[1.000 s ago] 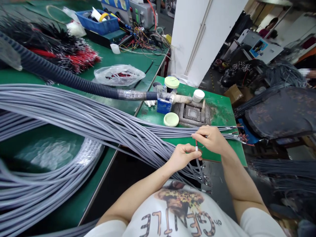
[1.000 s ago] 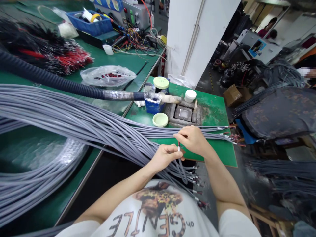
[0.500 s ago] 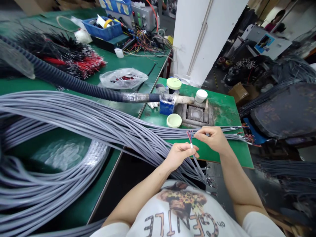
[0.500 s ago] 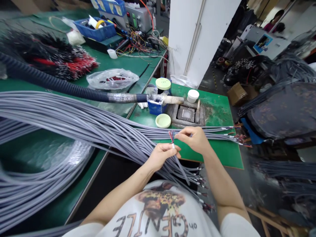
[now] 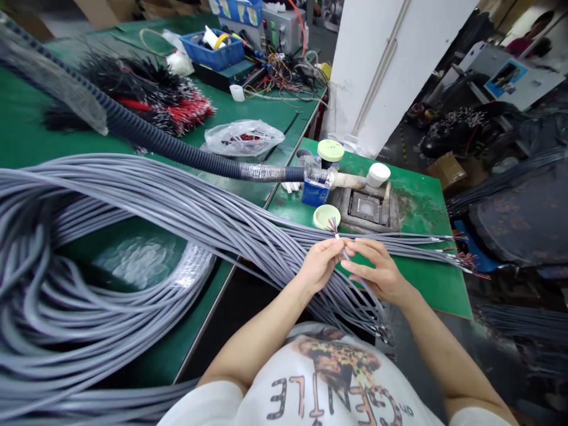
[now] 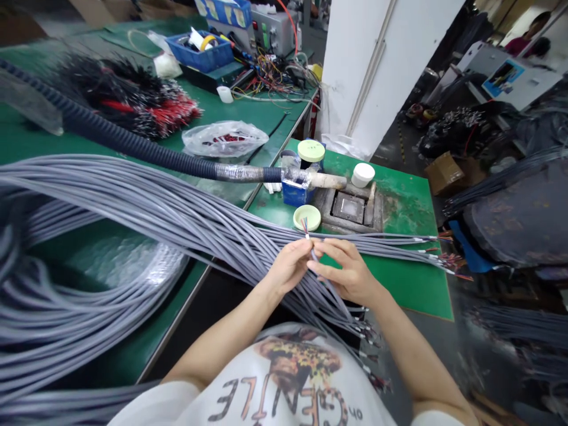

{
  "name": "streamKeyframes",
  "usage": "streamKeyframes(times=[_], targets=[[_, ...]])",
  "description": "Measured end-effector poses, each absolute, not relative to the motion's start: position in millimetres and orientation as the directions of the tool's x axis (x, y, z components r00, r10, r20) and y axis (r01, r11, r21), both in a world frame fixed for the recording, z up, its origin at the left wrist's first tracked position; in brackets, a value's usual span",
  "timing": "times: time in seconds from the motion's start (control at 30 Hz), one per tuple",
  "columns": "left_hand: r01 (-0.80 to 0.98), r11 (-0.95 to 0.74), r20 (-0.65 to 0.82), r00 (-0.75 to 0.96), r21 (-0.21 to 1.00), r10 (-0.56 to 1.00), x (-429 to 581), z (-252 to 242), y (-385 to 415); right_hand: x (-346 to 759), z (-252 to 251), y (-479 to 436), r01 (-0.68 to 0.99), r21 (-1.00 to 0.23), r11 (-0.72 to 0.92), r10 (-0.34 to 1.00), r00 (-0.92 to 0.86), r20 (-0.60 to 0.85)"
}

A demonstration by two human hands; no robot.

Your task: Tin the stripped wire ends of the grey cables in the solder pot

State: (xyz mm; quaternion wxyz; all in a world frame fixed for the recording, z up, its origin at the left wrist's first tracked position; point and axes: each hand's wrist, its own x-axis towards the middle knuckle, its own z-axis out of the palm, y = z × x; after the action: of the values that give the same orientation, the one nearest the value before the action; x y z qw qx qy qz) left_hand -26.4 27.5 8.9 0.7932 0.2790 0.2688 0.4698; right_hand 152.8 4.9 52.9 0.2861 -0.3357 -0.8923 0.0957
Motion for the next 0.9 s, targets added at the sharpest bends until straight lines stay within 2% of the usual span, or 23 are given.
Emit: streamKeyframes(times=[0.1, 0.2, 0.27, 0.33, 0.5, 0.77, 0.9], targets=[[-0.489, 0.224, -0.086, 0.288, 0.843, 0.954, -32.2, 9.5, 27.1, 147.2, 54.5, 17.7, 0.528, -0.400, 0.749, 0.658, -0.531, 0.534], [-0.190, -0.131, 0.138, 0.020, 0.973, 0.990, -44.3, 0.5, 21.1, 143.1, 64.2, 41.7, 0.592, -0.496, 0.635, 0.754, -0.334, 0.566], [0.039, -0.316, 0.319, -0.104, 0.948, 0.942, -52.6, -11.3, 18.6, 140.6, 67.7, 60.4, 0.648, -0.548, 0.529, 0.820, -0.223, 0.528], [0.200, -0.407, 0.436, -0.136, 0.891, 0.889, -58.2, -24.4, 18.7, 137.5, 65.8, 78.5, 0.683, -0.575, 0.450, 0.858, -0.152, 0.491], [0.362, -0.445, 0.508, -0.098, 0.819, 0.856, -60.0, -41.4, 23.6, 126.7, 51.4, 108.8, 0.725, -0.564, 0.396, 0.872, -0.105, 0.478], [0.364, -0.457, 0.517, -0.082, 0.812, 0.852, -60.6, -38.8, 24.2, 115.9, 51.8, 119.9, 0.826, -0.369, 0.426, 0.854, -0.232, 0.465], [0.370, -0.465, 0.525, -0.077, 0.805, 0.848, -61.1, -37.6, 24.4, 114.7, 49.3, 122.0, 0.847, -0.313, 0.431, 0.849, -0.263, 0.458]])
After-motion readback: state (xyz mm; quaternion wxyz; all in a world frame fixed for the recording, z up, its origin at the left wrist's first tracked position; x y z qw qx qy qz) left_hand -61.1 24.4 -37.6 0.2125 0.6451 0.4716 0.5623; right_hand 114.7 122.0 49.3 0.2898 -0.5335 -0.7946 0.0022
